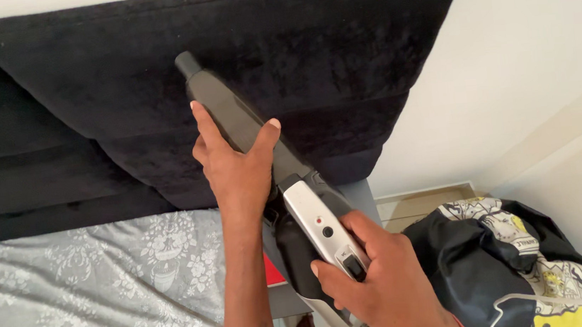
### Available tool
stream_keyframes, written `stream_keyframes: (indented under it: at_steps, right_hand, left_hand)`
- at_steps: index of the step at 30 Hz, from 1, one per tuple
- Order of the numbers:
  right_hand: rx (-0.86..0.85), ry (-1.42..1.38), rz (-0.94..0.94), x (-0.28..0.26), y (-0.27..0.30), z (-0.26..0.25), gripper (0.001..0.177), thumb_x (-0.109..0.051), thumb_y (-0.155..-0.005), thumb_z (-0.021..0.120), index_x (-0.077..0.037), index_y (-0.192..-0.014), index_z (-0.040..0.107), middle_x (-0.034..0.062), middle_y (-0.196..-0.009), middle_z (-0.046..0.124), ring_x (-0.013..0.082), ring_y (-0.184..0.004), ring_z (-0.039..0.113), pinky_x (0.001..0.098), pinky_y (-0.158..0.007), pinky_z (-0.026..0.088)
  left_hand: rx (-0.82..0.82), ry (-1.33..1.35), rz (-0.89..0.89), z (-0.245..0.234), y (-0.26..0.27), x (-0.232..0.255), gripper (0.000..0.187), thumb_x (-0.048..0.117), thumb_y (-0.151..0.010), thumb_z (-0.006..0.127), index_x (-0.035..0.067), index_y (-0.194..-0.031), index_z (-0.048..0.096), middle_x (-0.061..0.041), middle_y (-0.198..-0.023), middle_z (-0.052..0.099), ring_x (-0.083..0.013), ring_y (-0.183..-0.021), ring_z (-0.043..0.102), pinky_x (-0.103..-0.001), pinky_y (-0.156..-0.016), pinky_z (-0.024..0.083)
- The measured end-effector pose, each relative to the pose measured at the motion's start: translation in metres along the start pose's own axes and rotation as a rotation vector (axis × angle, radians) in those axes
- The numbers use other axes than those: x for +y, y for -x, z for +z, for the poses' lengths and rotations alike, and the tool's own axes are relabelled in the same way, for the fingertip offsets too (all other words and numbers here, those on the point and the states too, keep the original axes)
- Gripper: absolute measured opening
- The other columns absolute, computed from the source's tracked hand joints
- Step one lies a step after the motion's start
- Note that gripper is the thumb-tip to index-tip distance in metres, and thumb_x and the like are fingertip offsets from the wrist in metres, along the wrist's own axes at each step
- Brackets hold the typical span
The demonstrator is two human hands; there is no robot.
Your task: The person uses a handheld steam cleaner to clean the floor and a black upholstered headboard. They move the nozzle along the baseboards and then systematically steam the fabric of the headboard, working from the top down.
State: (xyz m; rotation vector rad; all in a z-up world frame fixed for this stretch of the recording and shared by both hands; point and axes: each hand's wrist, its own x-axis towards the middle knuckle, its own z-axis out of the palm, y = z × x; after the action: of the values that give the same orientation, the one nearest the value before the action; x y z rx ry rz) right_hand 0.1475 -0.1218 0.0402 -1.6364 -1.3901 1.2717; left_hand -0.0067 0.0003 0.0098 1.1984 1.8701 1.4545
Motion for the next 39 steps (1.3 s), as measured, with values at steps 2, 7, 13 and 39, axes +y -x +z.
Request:
stream_keyframes:
  at_steps: [2, 7, 13, 39]
  right_hand:
    - [0.018, 0.009, 0.008, -0.001, 0.002, 0.0, 0.041, -0.019, -0.073, 0.081, -0.005, -0.109, 0.068, 0.0093, -0.062, 0.075, 0.0134, -0.044, 0.068, 0.031, -0.043, 0.053]
    - [0.063, 0.033, 0.023, -0.002, 0.008, -0.008, 0.041, -0.02, -0.074, 0.081, -0.005, -0.11, 0.069, 0.0093, -0.061, 0.075, 0.0129, -0.044, 0.068, 0.0307, -0.044, 0.053]
    - [0.118, 0.003, 0.034, 0.003, 0.011, -0.022, 0.053, -0.019, -0.072, 0.08, -0.01, -0.122, 0.068, 0.0088, -0.065, 0.074, 0.0129, -0.044, 0.066, 0.0309, -0.044, 0.052]
    - [0.274, -0.098, 0.099, 0.032, 0.033, -0.075, 0.049, -0.017, -0.073, 0.082, -0.005, -0.119, 0.069, 0.0099, -0.064, 0.073, 0.0125, -0.045, 0.064, 0.0296, -0.043, 0.051]
  left_hand:
    - [-0.011, 0.011, 0.013, 0.002, 0.001, 0.002, 0.114, 0.039, -0.075, 0.084, 0.015, -0.163, 0.015, -0.026, -0.145, 0.038, -0.0395, -0.122, 0.055, -0.043, -0.097, 0.051]
    - [-0.056, 0.056, -0.002, 0.011, 0.007, 0.011, 0.114, 0.039, -0.074, 0.083, 0.016, -0.163, 0.016, -0.025, -0.146, 0.038, -0.0388, -0.123, 0.055, -0.042, -0.098, 0.051]
    - [-0.085, 0.062, 0.031, 0.028, 0.017, 0.02, 0.114, 0.04, -0.074, 0.083, 0.015, -0.163, 0.016, -0.024, -0.148, 0.038, -0.0397, -0.125, 0.054, -0.043, -0.1, 0.048]
    - [-0.286, 0.035, 0.054, 0.1, 0.061, 0.045, 0.115, 0.042, -0.076, 0.082, 0.018, -0.163, 0.012, -0.026, -0.15, 0.034, -0.0429, -0.127, 0.049, -0.045, -0.1, 0.048]
